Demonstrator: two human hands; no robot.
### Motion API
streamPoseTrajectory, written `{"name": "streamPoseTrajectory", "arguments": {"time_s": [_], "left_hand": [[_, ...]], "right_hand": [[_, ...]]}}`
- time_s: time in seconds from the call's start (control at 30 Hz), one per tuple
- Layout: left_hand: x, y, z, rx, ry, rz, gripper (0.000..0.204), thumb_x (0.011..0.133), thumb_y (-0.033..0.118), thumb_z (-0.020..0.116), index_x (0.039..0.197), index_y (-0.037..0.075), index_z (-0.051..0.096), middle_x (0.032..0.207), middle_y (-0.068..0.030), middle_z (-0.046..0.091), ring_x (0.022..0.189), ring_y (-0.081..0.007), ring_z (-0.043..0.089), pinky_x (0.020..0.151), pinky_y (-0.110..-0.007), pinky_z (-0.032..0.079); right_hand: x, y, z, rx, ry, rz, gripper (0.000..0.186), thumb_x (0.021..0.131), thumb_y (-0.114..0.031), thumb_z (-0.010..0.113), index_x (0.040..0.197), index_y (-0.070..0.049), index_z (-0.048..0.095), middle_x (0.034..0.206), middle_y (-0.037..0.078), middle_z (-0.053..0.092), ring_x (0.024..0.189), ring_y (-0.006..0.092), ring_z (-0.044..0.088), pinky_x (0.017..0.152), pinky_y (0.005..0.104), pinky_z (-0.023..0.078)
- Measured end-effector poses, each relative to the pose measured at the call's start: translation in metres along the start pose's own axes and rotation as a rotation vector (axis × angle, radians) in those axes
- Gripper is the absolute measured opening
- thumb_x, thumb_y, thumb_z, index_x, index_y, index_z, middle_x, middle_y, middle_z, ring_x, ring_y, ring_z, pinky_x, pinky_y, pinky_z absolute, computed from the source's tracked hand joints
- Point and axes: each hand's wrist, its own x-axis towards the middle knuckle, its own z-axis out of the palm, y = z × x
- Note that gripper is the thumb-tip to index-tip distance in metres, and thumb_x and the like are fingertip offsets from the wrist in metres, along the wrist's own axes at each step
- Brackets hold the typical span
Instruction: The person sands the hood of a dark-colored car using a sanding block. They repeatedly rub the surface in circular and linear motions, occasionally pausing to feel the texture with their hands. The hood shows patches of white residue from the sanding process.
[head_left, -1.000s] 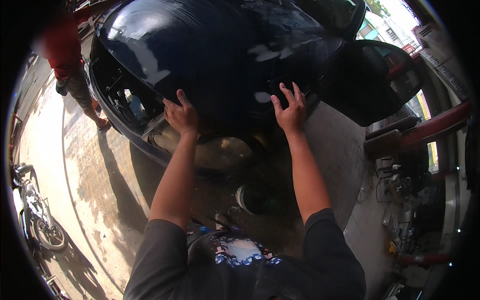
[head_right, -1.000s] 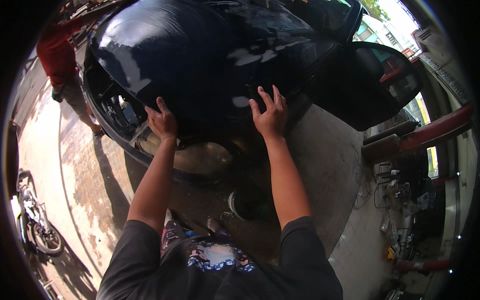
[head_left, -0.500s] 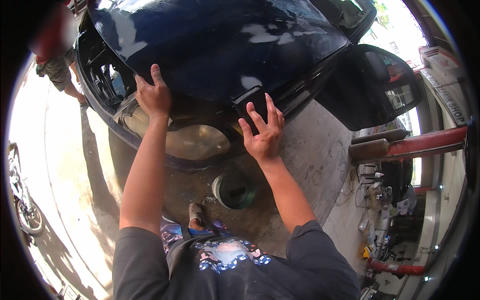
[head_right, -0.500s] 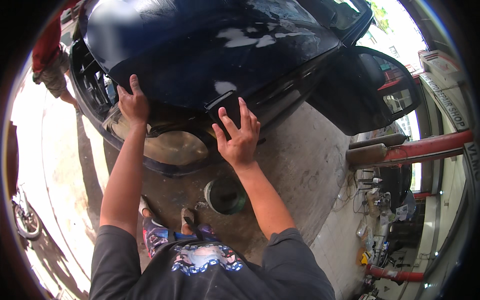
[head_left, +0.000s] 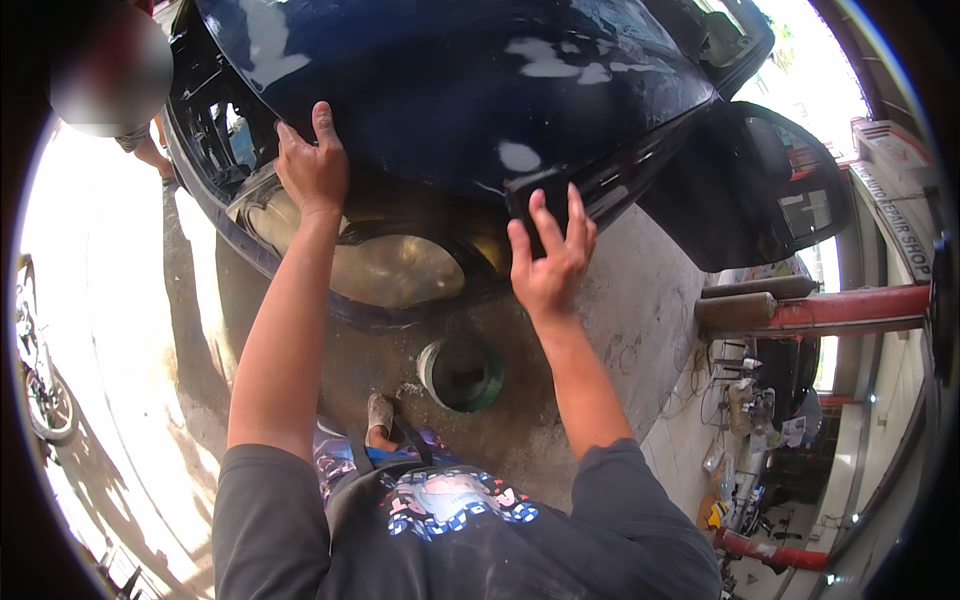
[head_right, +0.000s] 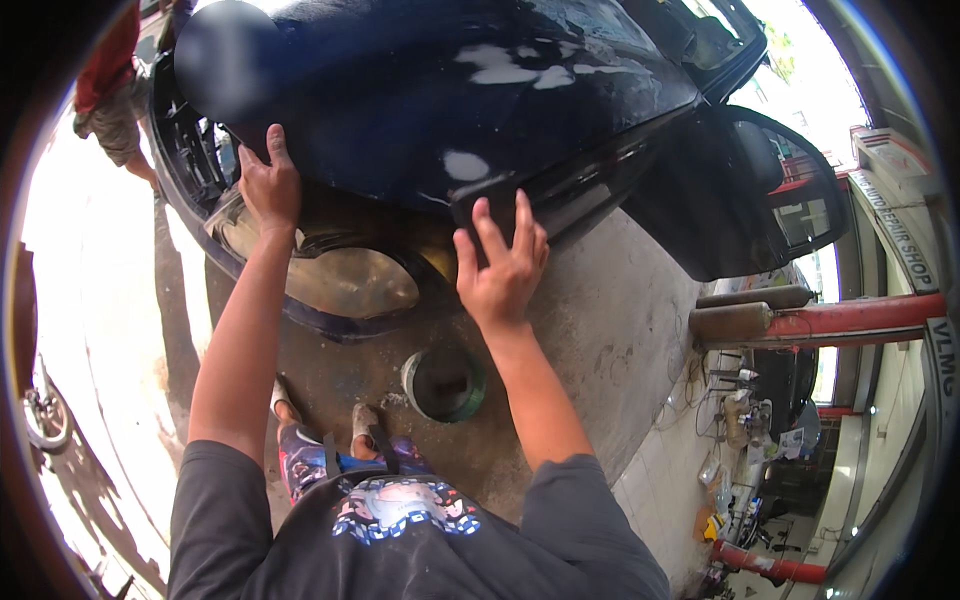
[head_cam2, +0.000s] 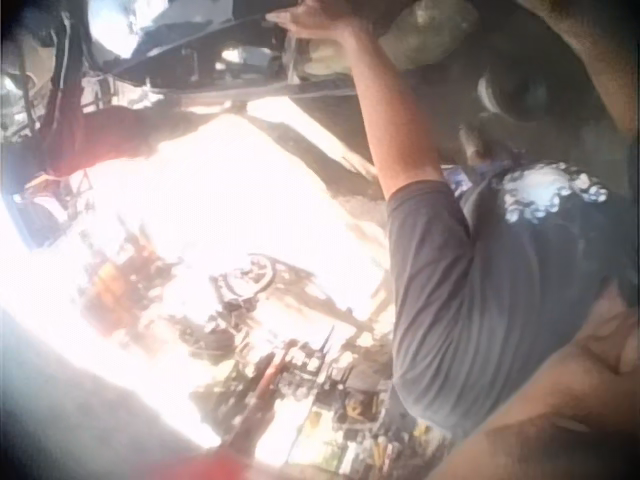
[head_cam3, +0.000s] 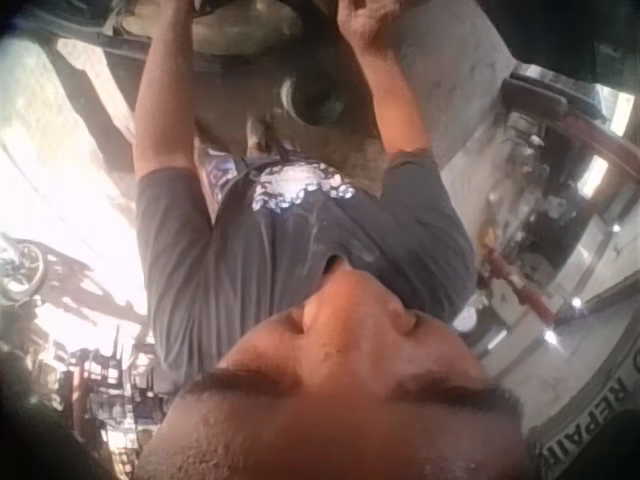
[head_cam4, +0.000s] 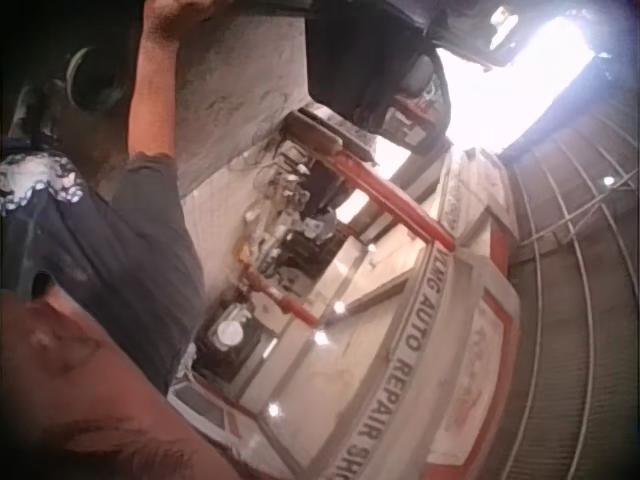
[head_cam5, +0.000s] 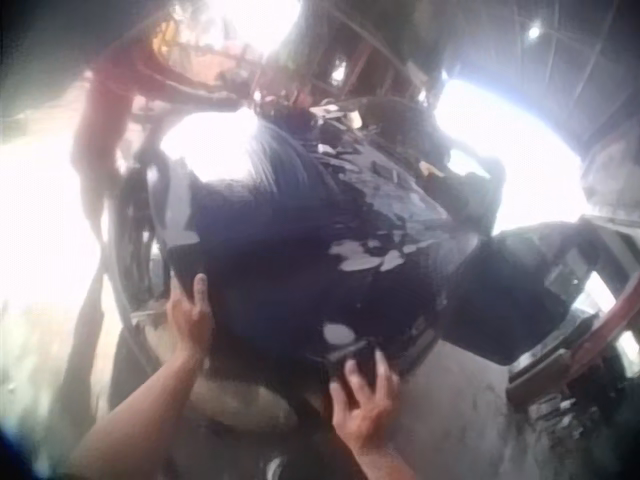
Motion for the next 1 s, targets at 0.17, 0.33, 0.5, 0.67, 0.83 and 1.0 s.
{"name": "streamPoseTrajectory", "arguments": {"time_s": [0.17, 0.33, 0.5, 0.67, 0.83, 1.0], "left_hand": [[0.001, 0.002, -0.001, 0.021, -0.126, -0.132, 0.078, 0.105, 0.064, 0.061, 0.124, -0.012, 0.063, 0.115, -0.0396, 0.072, 0.109, -0.0591, 0.067, 0.096, -0.061, 0.051], [0.0, 0.004, -0.001, -0.047, 0.028, 0.051, 0.071, 0.104, 0.063, 0.063, 0.11, -0.008, 0.062, 0.108, -0.0371, 0.072, 0.104, -0.0588, 0.067, 0.09, -0.061, 0.051], [-0.002, -0.001, 0.0, -0.055, -0.02, 0.014, 0.073, 0.104, 0.064, 0.063, 0.112, -0.009, 0.063, 0.11, -0.0372, 0.072, 0.104, -0.0574, 0.069, 0.092, -0.06, 0.053], [-0.002, -0.001, 0.0, -0.004, 0.006, 0.012, 0.075, 0.104, 0.063, 0.062, 0.115, -0.011, 0.063, 0.109, -0.0376, 0.072, 0.106, -0.0577, 0.068, 0.094, -0.06, 0.052], [-0.001, 0.003, 0.0, 0.001, -0.009, -0.018, 0.078, 0.104, 0.064, 0.062, 0.117, -0.013, 0.063, 0.11, -0.0389, 0.072, 0.107, -0.058, 0.067, 0.096, -0.059, 0.051], [-0.001, 0.005, -0.002, 0.002, 0.004, 0.003, 0.081, 0.104, 0.065, 0.062, 0.119, -0.015, 0.064, 0.113, -0.0401, 0.072, 0.109, -0.0577, 0.068, 0.096, -0.058, 0.051]], "right_hand": [[-0.012, 0.008, 0.0, -0.142, -0.074, 0.082, 0.042, 0.092, -0.033, 0.083, 0.132, -0.017, 0.081, 0.15, 0.024, 0.062, 0.123, 0.0416, 0.063, 0.108, 0.0502, 0.049], [0.016, -0.003, -0.012, 0.003, -0.119, -0.048, 0.043, 0.092, -0.034, 0.084, 0.133, -0.021, 0.08, 0.15, 0.022, 0.063, 0.124, 0.0408, 0.063, 0.107, 0.0495, 0.049], [0.016, -0.033, -0.018, -0.024, -0.032, -0.125, 0.043, 0.086, -0.039, 0.089, 0.126, -0.024, 0.083, 0.153, 0.019, 0.062, 0.124, 0.0368, 0.064, 0.105, 0.0451, 0.049], [0.041, 0.001, -0.014, -0.036, -0.004, 0.049, 0.043, 0.087, -0.036, 0.087, 0.127, -0.021, 0.083, 0.148, 0.022, 0.064, 0.121, 0.042, 0.064, 0.105, 0.0501, 0.05], [0.021, -0.032, -0.021, 0.045, -0.107, -0.152, 0.039, 0.086, -0.038, 0.088, 0.123, -0.026, 0.083, 0.15, 0.017, 0.063, 0.123, 0.0376, 0.064, 0.104, 0.0483, 0.05], [0.06, 0.008, -0.015, -0.078, -0.009, 0.105, 0.038, 0.092, -0.033, 0.084, 0.125, -0.015, 0.081, 0.148, 0.022, 0.064, 0.122, 0.0423, 0.064, 0.104, 0.0522, 0.051]]}}
